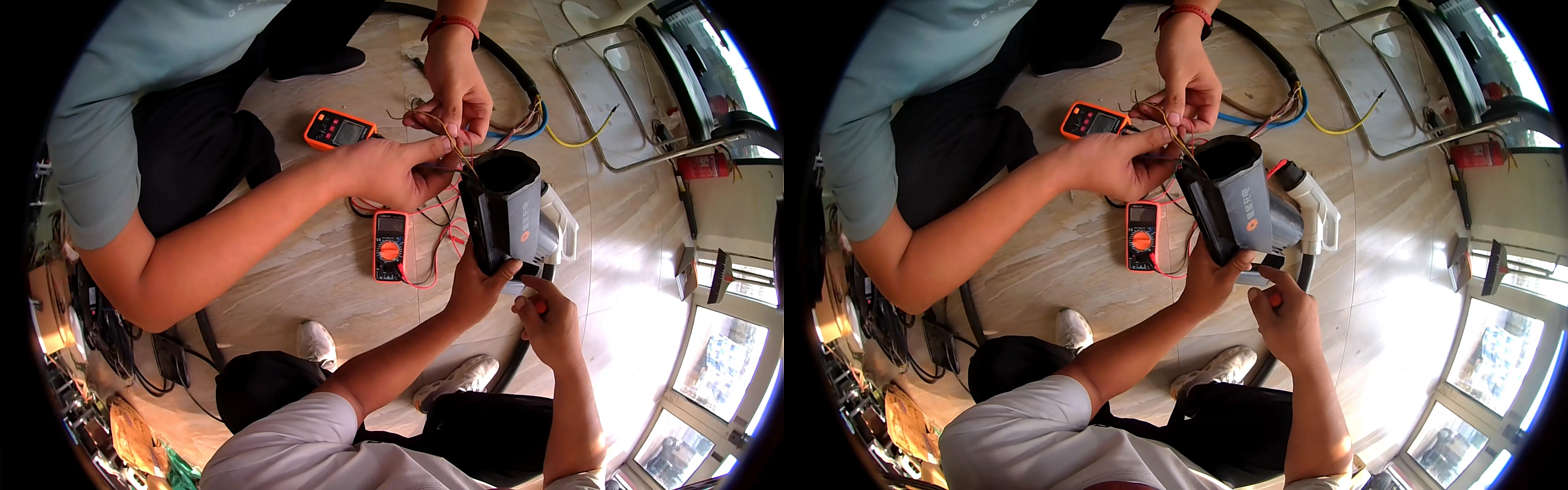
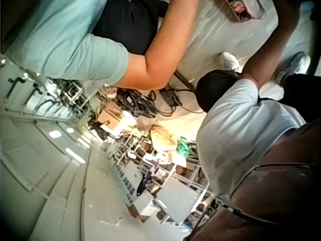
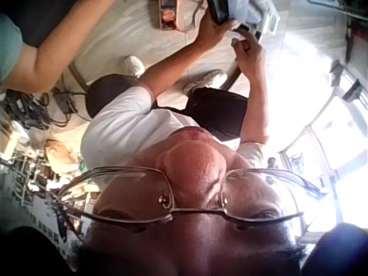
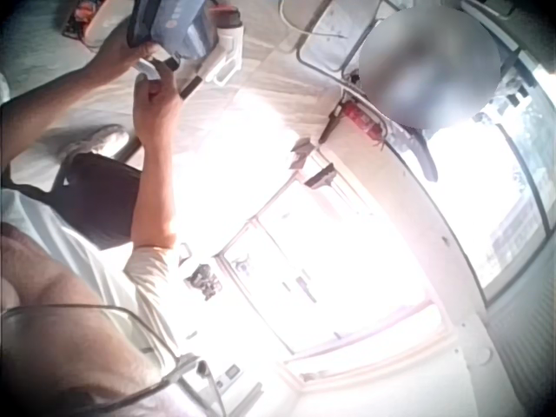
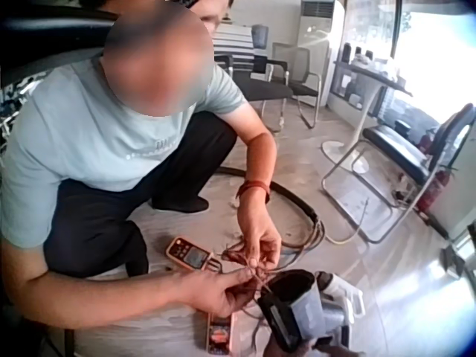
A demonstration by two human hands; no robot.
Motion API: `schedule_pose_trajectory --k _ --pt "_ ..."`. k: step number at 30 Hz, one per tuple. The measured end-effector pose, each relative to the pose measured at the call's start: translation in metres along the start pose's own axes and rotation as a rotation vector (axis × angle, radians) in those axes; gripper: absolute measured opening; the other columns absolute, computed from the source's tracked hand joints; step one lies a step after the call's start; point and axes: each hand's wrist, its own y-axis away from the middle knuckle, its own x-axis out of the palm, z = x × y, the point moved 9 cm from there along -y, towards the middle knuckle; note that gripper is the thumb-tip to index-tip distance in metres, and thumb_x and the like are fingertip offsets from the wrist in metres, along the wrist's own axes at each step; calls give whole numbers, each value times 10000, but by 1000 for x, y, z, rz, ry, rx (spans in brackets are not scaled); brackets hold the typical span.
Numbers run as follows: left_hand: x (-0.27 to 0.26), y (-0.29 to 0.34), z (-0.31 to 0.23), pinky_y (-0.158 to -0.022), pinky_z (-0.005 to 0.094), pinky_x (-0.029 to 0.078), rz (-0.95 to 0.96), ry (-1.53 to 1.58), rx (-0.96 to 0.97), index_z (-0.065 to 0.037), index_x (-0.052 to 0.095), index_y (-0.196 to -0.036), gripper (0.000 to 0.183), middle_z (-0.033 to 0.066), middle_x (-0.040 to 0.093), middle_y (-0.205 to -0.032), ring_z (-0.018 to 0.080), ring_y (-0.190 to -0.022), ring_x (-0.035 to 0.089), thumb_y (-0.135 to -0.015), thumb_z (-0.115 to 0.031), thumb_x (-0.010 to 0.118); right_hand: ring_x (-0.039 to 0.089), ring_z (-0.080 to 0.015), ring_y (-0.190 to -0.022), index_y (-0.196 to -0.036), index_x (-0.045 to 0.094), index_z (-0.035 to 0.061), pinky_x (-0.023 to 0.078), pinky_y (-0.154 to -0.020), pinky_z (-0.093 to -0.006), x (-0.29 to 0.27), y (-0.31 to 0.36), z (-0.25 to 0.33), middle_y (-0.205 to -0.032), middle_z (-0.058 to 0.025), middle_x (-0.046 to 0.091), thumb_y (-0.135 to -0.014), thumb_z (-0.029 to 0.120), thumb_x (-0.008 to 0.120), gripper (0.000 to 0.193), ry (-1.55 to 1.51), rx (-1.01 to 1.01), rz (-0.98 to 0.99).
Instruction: The person uses a screwdriver to remove screws from a plastic charging handle, opens the casing, and works with another person to inspect and connect internal wires while using multimeters on the floor.
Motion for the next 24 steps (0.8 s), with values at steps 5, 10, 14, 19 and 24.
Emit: schedule_pose_trajectory --k 5,10,14,19,24 --pt "0 0 -2 -881 344 488 4 -12 -5 7 465 -1273 541 122 653 -1109 210 -1011 624 -879 -218 758 648 -176 -610 -1189 648 23 508 -642 -311 0 0 -1 -711 -97 689 -885 174 680 341 -2 -1 -4" --pt "-2 -1 -1 -874 341 491 4 -19 7 6 466 -1271 535 118 659 -1100 206 -1002 629 -881 -216 756 594 -123 -561 -1222 620 -11 479 -552 -273 2 0 1 -747 -75 684 -899 127 646 352 6 -31 6" --pt "0 0 2 -871 336 493 16 10 -6 8 464 -1275 541 117 659 -1103 207 -1000 632 -879 -213 758 646 -182 -636 -1185 649 21 513 -663 -311 2 1 0 -733 -105 692 -880 168 684 340 -17 6 -3" --pt "5 2 -7 -869 329 498 39 -2 12 10 450 -1292 558 118 660 -1104 205 -1003 634 -875 -198 758 637 -187 -631 -1176 655 30 510 -664 -311 2 0 0 -718 -102 677 -877 159 680 326 -7 -8 -3" --pt "5 3 1 -879 329 499 36 7 -27 12 444 -1299 568 122 664 -1101 202 -1012 638 -870 -186 760 638 -190 -628 -1171 661 42 509 -662 -313 1 1 0 -708 -99 669 -874 161 679 321 -13 -8 -6"
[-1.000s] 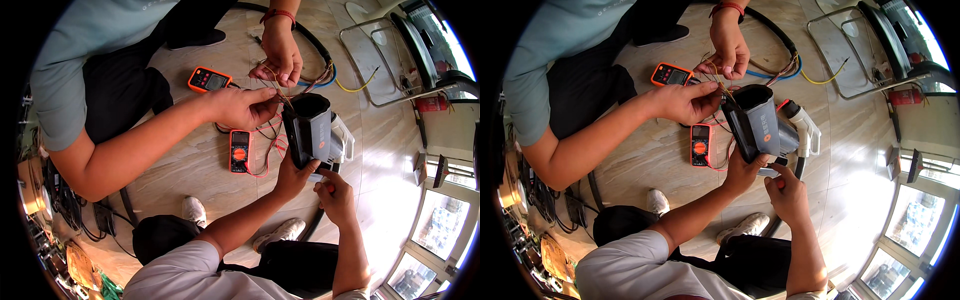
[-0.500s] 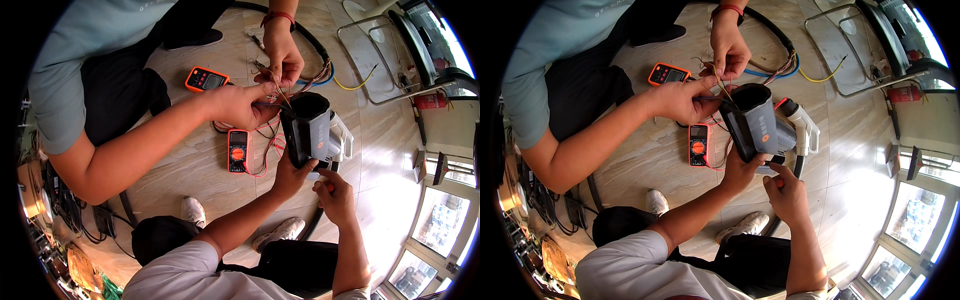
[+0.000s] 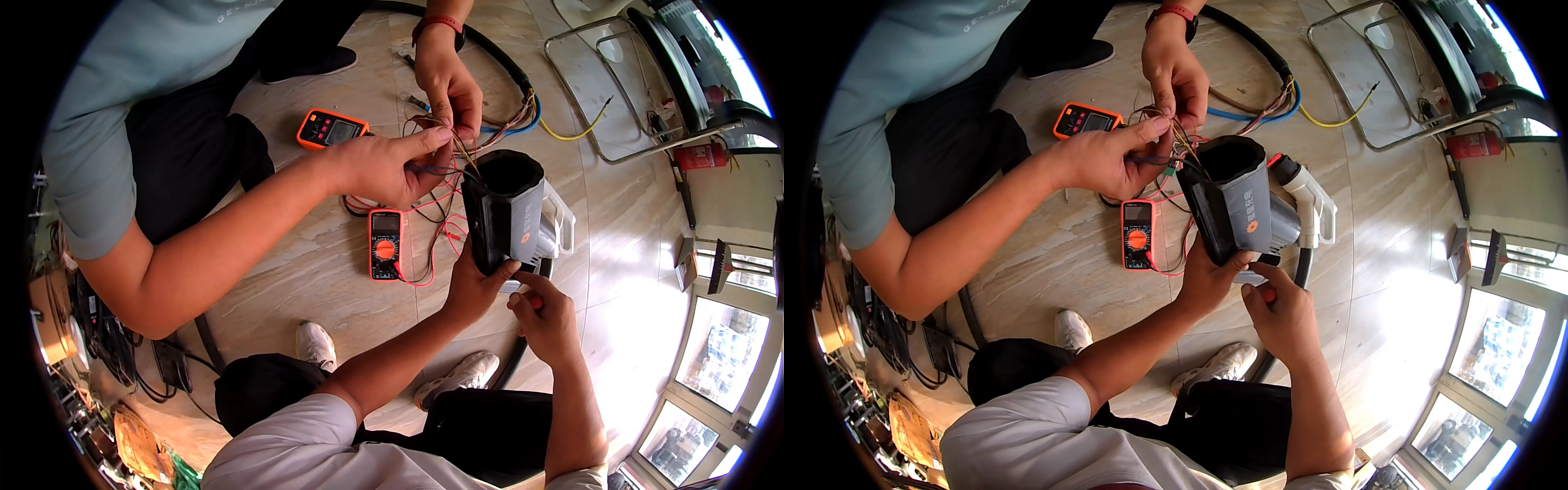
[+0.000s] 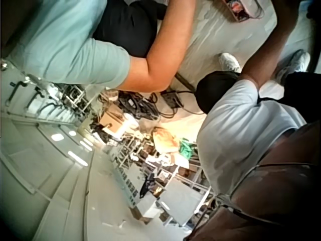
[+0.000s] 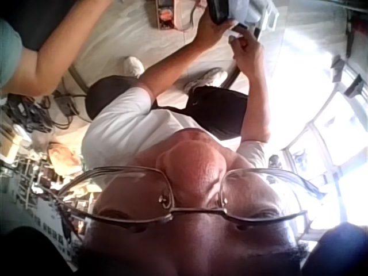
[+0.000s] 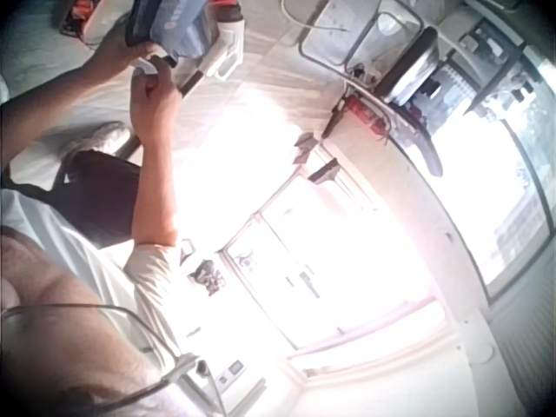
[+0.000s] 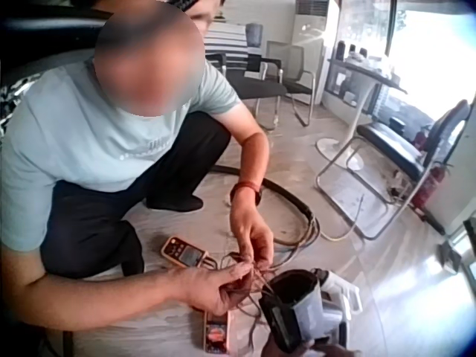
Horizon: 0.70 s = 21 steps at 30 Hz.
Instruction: The person uses a screwdriver to remove screws from a plastic charging handle, opens the casing, and works with another person to inspect and connect internal wires while using multimeters on the floor.
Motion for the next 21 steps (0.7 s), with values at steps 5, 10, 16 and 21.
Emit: schedule_pose_trajectory --k 5,10,16,21 --pt "0 0 1 -873 329 501 -4 -7 5 13 450 -1295 565 123 667 -1100 201 -1001 644 -865 -179 763 646 -199 -628 -1166 664 43 511 -662 -316 -1 0 0 -705 -99 671 -872 167 679 320 6 -3 0" --pt "0 0 -5 -844 324 507 -6 -39 73 6 454 -1288 556 109 674 -1061 188 -959 648 -861 -172 763 650 -201 -626 -1163 665 37 511 -661 -317 -1 0 0 -694 -99 668 -870 166 679 320 2 -4 -4" --pt "1 -1 -8 -813 314 511 -11 -25 81 6 455 -1274 556 96 675 -1009 174 -908 646 -849 -165 771 642 -200 -613 -1167 664 34 503 -647 -318 0 0 1 -683 -100 662 -872 152 674 318 8 -2 11" --pt "0 -1 -1 -813 322 514 -10 -27 62 10 452 -1278 565 103 675 -1011 180 -907 649 -845 -161 773 562 -78 -546 -1207 634 0 477 -506 -253 1 -1 4 -733 -40 662 -907 80 620 311 23 -76 19"
